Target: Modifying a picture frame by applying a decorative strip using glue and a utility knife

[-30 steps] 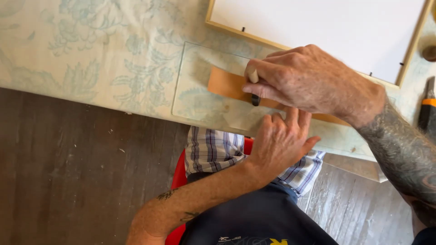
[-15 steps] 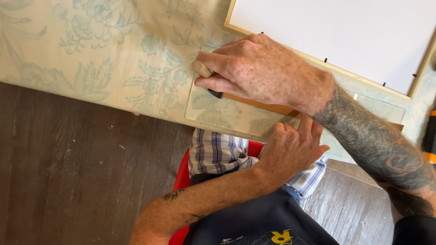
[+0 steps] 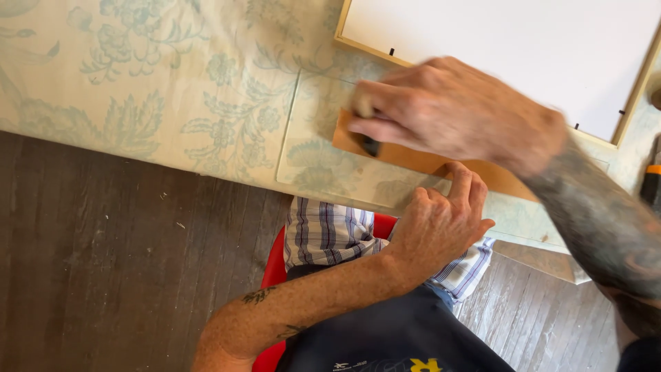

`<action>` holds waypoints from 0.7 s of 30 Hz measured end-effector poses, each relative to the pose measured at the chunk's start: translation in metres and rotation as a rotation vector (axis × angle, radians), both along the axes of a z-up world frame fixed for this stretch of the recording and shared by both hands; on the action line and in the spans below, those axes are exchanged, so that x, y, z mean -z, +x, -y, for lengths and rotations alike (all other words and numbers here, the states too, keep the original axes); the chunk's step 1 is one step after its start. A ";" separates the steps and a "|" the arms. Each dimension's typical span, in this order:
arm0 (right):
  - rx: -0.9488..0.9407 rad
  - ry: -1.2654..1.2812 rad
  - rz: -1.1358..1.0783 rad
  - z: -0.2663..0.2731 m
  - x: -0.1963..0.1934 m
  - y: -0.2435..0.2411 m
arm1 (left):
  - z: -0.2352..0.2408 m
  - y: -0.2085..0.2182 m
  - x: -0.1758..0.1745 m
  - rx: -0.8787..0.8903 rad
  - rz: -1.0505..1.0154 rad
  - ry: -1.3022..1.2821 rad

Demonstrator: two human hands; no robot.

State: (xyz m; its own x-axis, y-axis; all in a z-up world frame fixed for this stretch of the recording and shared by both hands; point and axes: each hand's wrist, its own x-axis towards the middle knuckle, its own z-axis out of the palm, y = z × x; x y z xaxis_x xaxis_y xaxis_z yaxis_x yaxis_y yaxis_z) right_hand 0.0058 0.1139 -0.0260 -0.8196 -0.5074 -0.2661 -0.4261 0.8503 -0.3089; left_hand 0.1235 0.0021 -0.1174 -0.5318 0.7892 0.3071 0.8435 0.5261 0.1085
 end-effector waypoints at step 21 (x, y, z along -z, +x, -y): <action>-0.077 -0.135 -0.215 0.027 0.017 -0.006 | -0.001 0.006 0.011 0.021 0.058 0.044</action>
